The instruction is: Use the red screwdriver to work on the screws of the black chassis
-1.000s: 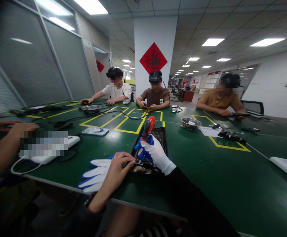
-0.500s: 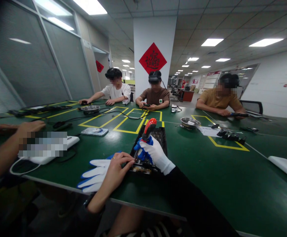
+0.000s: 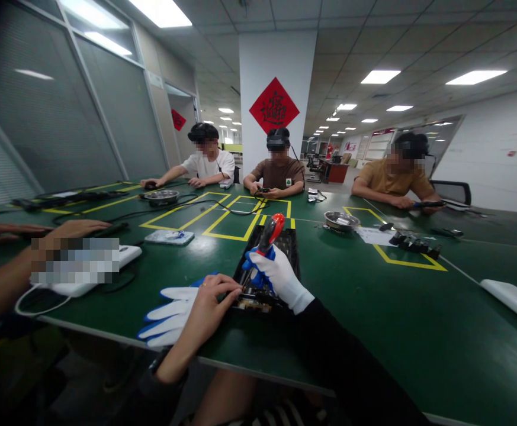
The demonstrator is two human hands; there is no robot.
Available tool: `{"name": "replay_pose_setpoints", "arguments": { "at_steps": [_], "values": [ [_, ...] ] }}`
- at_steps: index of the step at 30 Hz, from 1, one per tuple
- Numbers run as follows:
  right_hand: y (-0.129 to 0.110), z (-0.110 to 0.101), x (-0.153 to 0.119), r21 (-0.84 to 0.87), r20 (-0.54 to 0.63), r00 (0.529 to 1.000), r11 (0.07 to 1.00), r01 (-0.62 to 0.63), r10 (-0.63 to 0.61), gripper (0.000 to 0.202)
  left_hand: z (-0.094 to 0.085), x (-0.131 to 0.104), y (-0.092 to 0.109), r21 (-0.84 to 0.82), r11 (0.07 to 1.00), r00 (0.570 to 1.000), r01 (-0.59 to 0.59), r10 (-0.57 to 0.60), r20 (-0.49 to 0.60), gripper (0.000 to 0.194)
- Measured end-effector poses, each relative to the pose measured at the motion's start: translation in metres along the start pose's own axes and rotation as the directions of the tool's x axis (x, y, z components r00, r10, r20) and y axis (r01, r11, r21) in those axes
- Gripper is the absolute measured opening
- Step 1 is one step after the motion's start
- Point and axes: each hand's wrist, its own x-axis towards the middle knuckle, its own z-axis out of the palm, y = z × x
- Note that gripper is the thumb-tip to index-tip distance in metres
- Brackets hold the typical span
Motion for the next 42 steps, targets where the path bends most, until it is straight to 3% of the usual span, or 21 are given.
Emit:
{"name": "replay_pose_setpoints", "arguments": {
  "at_steps": [4,6,14,21,24,29,36,42],
  "values": [
    [0.0024,-0.0047,0.0049,0.21,0.17,0.984,0.973,-0.098,0.063,0.041,0.0002,0.0003,-0.0004,0.001,1.0,1.0,0.002,-0.002,0.002,0.015],
    [0.0023,-0.0065,0.0059,0.235,0.202,0.978,0.967,-0.095,0.047,0.042,0.0002,0.0005,-0.0003,0.001,1.0,1.0,0.003,-0.003,0.007,0.015],
    [-0.0012,-0.0008,-0.0015,0.04,-0.01,1.0,0.999,0.019,-0.018,0.031,-0.0005,0.001,0.001,0.014,1.0,1.0,0.008,-0.008,0.012,0.017],
    [0.0,-0.006,0.0031,0.191,0.142,0.989,0.98,-0.062,0.035,0.039,0.0002,0.0006,0.0003,0.006,1.0,1.0,0.016,-0.016,0.006,0.017],
    [-0.0003,-0.0054,0.0013,0.158,0.125,0.992,0.987,-0.028,0.008,0.035,-0.0001,0.0006,0.0006,0.003,1.0,1.0,0.019,-0.019,0.012,0.018],
    [-0.0013,-0.0021,-0.0025,0.062,-0.004,1.0,0.998,0.008,-0.007,0.033,-0.0002,0.0006,0.0011,-0.004,1.0,1.0,0.014,-0.014,0.005,0.019],
    [-0.0007,-0.0059,0.0026,0.194,0.116,0.993,0.98,-0.055,0.033,0.038,-0.0011,0.0012,0.0021,-0.006,1.0,1.0,0.023,-0.023,0.009,0.016],
    [0.0024,-0.0046,0.0019,0.106,0.027,0.999,0.994,-0.021,0.018,0.034,-0.0005,0.0002,0.0027,0.002,1.0,1.0,0.02,-0.02,-0.001,0.017]
  ]
}}
